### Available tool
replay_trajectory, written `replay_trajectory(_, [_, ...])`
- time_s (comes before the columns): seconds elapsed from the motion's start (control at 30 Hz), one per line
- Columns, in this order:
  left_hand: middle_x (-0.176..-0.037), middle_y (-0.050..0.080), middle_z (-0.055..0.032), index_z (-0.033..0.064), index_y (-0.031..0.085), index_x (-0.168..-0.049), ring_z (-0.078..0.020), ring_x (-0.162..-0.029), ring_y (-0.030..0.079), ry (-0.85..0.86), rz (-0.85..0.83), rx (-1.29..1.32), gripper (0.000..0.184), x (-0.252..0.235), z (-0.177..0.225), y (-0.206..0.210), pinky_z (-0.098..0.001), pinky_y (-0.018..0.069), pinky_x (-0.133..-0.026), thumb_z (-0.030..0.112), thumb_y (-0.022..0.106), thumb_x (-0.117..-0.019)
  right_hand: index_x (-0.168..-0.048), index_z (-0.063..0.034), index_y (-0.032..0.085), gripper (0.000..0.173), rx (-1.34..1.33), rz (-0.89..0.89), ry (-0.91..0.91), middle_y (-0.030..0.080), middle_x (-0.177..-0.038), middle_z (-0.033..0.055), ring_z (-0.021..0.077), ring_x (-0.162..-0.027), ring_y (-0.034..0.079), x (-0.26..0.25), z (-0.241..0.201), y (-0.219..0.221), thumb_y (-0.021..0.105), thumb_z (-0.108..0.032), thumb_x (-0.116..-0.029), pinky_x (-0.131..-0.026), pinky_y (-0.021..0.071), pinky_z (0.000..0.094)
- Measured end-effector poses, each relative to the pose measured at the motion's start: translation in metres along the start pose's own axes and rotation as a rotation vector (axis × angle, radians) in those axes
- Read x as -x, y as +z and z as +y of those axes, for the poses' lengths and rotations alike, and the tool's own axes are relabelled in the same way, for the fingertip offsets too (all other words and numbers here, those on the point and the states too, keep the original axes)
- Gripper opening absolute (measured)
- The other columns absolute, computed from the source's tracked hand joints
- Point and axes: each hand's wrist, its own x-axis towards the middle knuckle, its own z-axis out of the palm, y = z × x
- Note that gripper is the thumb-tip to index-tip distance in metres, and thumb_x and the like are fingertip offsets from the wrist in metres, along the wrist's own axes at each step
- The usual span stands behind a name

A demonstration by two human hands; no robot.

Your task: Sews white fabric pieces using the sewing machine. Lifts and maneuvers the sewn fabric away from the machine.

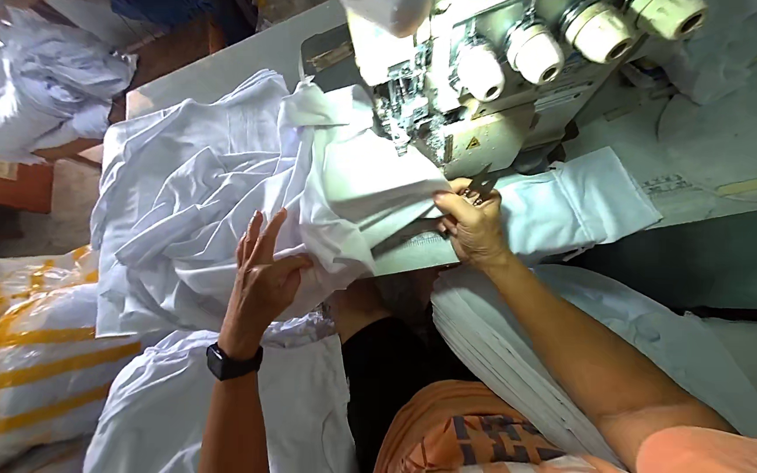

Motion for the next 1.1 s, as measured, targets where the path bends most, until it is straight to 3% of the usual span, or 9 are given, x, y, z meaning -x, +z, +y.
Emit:
replay_trajectory(0.17, [-0.146,0.052,-0.0261,-0.0032,0.065,-0.09,-0.0344,-0.149,0.037,0.036,0.155,0.139,0.017,-0.011,0.032,-0.005,-0.0465,0.0309,-0.123,0.013,0.062,-0.0934,-0.079,-0.0191,0.067,0.017,0.079,-0.099,-0.039,0.064,-0.068,-0.0127,-0.0024,-0.054,0.055,0.001,0.002,-0.003,0.068,-0.004,-0.0866,-0.051,0.0486,0.0174])
replay_trajectory(0.33, [-0.16,0.04,-0.0193,0.0113,0.077,-0.107,-0.0475,-0.153,0.021,0.062,-0.072,-0.175,0.016,-0.033,0.048,0.005,-0.0692,0.016,-0.12,0.015,0.063,-0.0984,-0.081,-0.0186,0.063,0.021,0.076,0.116,-0.088,0.062,-0.067,-0.0122,-0.0037,-0.047,0.045,0.006,-0.017,0.005,0.056,-0.009,-0.0977,-0.043,0.039,0.014])
replay_trajectory(0.43, [-0.16,0.039,-0.02,0.0096,0.077,-0.094,-0.0467,-0.155,0.014,0.092,-0.008,-0.063,0.014,-0.042,0.048,0.012,-0.0731,0.0039,-0.12,0.014,0.064,-0.0978,-0.091,-0.0104,0.065,0.012,0.283,-0.106,-0.345,0.066,-0.09,-0.0063,-0.0022,-0.073,0.059,0.023,-0.03,0.009,0.059,-0.016,-0.0999,-0.063,0.0494,0.0154])
replay_trajectory(0.53, [-0.134,0.063,-0.0098,0.0062,0.071,-0.09,-0.0218,-0.144,0.043,0.196,0.151,0.381,0.014,-0.065,0.069,0.011,-0.0487,0.0254,-0.125,0.014,0.064,-0.0996,-0.112,0.007,0.068,0.046,0.344,-0.401,-0.342,0.072,-0.101,0.0042,-0.0043,-0.077,0.058,0.035,-0.044,0.025,0.076,-0.031,-0.0884,-0.064,0.0473,0.0132])
replay_trajectory(0.63, [-0.099,0.068,-0.0026,-0.0022,0.068,-0.098,-0.0026,-0.097,0.065,0.258,0.186,0.536,0.009,-0.092,0.083,0.007,-0.0191,0.0537,-0.089,0.004,0.062,-0.0993,-0.082,0.0052,0.067,0.015,0.332,-0.501,-0.343,0.062,-0.068,0.0008,-0.0058,-0.059,0.052,0.033,-0.05,0.026,0.074,-0.008,-0.0862,-0.055,0.0445,0.0096])
replay_trajectory(0.73, [-0.083,0.058,-0.0034,-0.0035,0.063,-0.094,0.0008,-0.071,0.052,0.268,0.183,0.424,0.012,-0.116,0.08,0.009,-0.0103,0.0435,-0.065,0.006,0.06,-0.1003,-0.069,0.0007,0.06,0.024,0.488,-0.415,-0.46,0.061,-0.072,0.0049,-0.0002,-0.066,0.055,0.018,-0.048,0.008,0.073,-0.007,-0.0874,-0.06,0.0464,0.0113])
replay_trajectory(0.87, [-0.088,0.068,-0.0044,-0.0029,0.071,-0.093,0.003,-0.078,0.06,0.238,0.123,0.457,0.013,-0.157,0.057,0.029,-0.0115,0.0484,-0.074,0.009,0.067,-0.0959,-0.065,-0.0021,0.063,0.036,0.813,-0.328,-0.626,0.066,-0.107,0.0202,0.0212,-0.091,0.061,-0.011,-0.028,-0.013,0.08,-0.026,-0.0858,-0.076,0.0517,0.0294])
replay_trajectory(0.93, [-0.091,0.068,-0.002,-0.0005,0.072,-0.091,0.0038,-0.082,0.061,0.236,0.043,0.473,0.013,-0.159,0.053,0.026,-0.0115,0.0488,-0.076,0.01,0.066,-0.0963,-0.064,-0.0031,0.065,0.034,0.81,-0.433,-0.603,0.071,-0.099,0.0179,0.0248,-0.087,0.064,-0.013,-0.023,-0.019,0.075,-0.025,-0.0883,-0.074,0.0516,0.0354])
replay_trajectory(1.1, [-0.091,0.066,-0.0005,0.0003,0.074,-0.091,0.0027,-0.086,0.061,0.198,-0.057,0.45,0.009,-0.141,0.062,0.011,-0.0107,0.0481,-0.08,0.004,0.066,-0.095,-0.068,0.0042,0.063,0.033,0.494,-0.634,-0.382,0.066,-0.076,0.0109,0.0055,-0.071,0.061,0.019,-0.025,-0.029,0.072,-0.013,-0.094,-0.065,0.05,0.0158])
